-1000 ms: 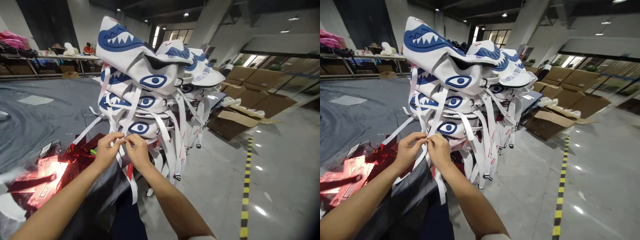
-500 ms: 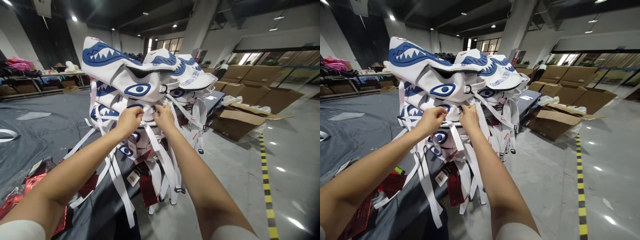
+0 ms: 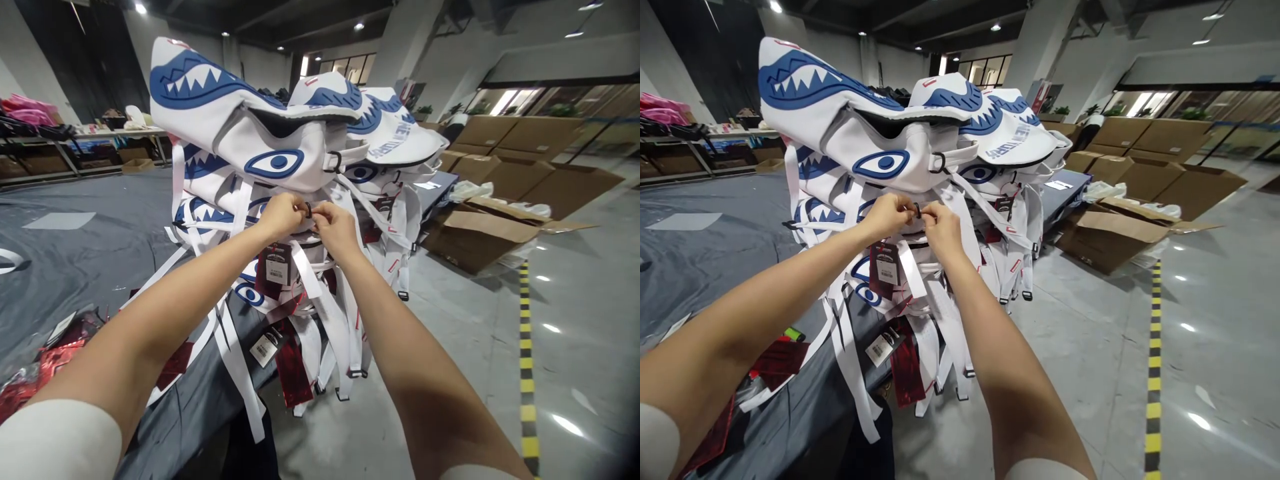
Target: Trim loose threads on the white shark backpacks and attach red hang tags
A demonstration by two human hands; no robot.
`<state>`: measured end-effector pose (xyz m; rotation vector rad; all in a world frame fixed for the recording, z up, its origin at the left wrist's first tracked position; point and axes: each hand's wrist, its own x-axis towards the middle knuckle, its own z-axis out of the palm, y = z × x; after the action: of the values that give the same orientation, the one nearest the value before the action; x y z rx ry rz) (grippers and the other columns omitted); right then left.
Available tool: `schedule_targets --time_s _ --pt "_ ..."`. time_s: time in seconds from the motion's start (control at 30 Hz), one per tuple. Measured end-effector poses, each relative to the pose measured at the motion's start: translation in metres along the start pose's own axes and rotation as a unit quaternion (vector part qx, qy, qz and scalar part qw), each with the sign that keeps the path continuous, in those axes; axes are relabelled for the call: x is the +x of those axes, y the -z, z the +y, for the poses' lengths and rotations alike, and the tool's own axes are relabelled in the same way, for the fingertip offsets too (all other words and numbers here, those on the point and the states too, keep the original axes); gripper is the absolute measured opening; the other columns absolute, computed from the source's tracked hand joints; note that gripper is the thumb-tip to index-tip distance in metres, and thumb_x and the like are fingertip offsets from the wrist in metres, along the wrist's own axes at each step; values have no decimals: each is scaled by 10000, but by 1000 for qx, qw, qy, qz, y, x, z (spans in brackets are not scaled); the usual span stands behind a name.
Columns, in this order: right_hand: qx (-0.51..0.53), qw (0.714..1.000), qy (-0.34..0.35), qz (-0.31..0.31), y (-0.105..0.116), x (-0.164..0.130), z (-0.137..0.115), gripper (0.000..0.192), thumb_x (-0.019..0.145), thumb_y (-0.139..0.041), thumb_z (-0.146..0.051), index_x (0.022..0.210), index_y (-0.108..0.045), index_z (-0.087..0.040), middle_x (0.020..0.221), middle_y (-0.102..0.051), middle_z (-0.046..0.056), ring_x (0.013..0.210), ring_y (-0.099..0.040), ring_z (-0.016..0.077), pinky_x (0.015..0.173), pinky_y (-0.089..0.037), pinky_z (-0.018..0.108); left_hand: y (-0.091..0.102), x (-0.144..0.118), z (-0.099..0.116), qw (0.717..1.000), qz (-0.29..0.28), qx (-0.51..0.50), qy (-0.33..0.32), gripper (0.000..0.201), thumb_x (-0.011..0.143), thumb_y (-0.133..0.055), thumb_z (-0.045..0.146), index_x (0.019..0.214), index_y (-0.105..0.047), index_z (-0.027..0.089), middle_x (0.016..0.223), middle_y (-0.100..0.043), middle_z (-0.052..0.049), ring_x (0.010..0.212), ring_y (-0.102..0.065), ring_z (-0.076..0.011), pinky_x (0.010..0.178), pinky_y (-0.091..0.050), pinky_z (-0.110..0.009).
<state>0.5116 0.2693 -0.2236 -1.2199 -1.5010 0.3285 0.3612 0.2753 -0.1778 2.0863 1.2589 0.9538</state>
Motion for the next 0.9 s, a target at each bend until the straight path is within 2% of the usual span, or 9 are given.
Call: schedule_targets --time_s 0.13,0.23,0.33,0.43,0.5,0.6,0.7,0.77,0.9 --pt "57 995 -30 70 14 0 -3 65 723 -625 -237 708 -653 -181 638 -641 -15 549 -620 149 523 -485 246 16 -2 -4 988 -115 -102 29 156 930 -565 251 945 -672 138 825 -731 -75 644 -660 -150 662 -539 -284" --pt "170 975 -93 106 17 1 -10 44 727 -632 -212 714 -620 -172 710 -697 7 530 -646 131 426 -421 187 32 -13 -19 957 -185 -223 33 257 820 -712 223 1060 -635 167 839 -708 -42 725 -674 -159 659 -534 -270" --pt "255 952 -105 134 9 3 -18 78 733 -652 -197 726 -577 -177 796 -730 16 524 -658 105 397 -401 148 30 -21 -35 951 -93 -295 23 410 696 -759 107 1052 -573 192 714 -646 30 648 -633 -139 609 -502 -247" --pt "325 936 -77 108 0 5 -22 228 716 -749 -291 776 -551 -196 843 -743 9 568 -688 113 407 -421 137 15 -22 -43 951 68 -299 -24 216 736 -700 120 897 -569 182 638 -600 53 561 -565 -104 575 -457 -227" --pt "347 934 -48 68 -2 7 -22 334 688 -803 -397 797 -551 -207 837 -746 8 588 -696 122 415 -435 142 6 -19 -43 946 130 -288 -78 94 760 -665 131 823 -605 166 693 -641 30 634 -594 -108 641 -479 -235" --pt "319 948 -1 25 1 8 -20 376 677 -825 -484 790 -598 -207 770 -729 3 580 -676 114 416 -431 149 1 -14 -40 936 136 -289 -148 74 767 -666 150 840 -676 158 818 -704 -1 783 -642 -129 754 -505 -250" --pt "291 957 11 1 5 6 -17 335 713 -803 -502 794 -653 -214 726 -698 -8 579 -639 107 436 -453 174 1 -12 -38 928 92 -319 -167 104 803 -664 198 894 -699 165 859 -722 -16 800 -653 -137 758 -514 -259" --pt "298 954 -3 -15 6 3 -16 336 700 -807 -509 799 -674 -217 705 -673 -13 578 -610 104 462 -474 192 1 -12 -37 930 100 -309 -174 97 831 -655 218 904 -701 174 859 -716 -18 797 -649 -138 748 -513 -266" --pt "319 944 -46 -61 6 -4 -13 408 625 -849 -549 787 -693 -209 725 -662 -6 622 -591 111 533 -504 217 2 -16 -32 941 194 -87 -263 48 849 -673 195 859 -719 204 967 -691 -33 916 -611 -168 844 -478 -326"
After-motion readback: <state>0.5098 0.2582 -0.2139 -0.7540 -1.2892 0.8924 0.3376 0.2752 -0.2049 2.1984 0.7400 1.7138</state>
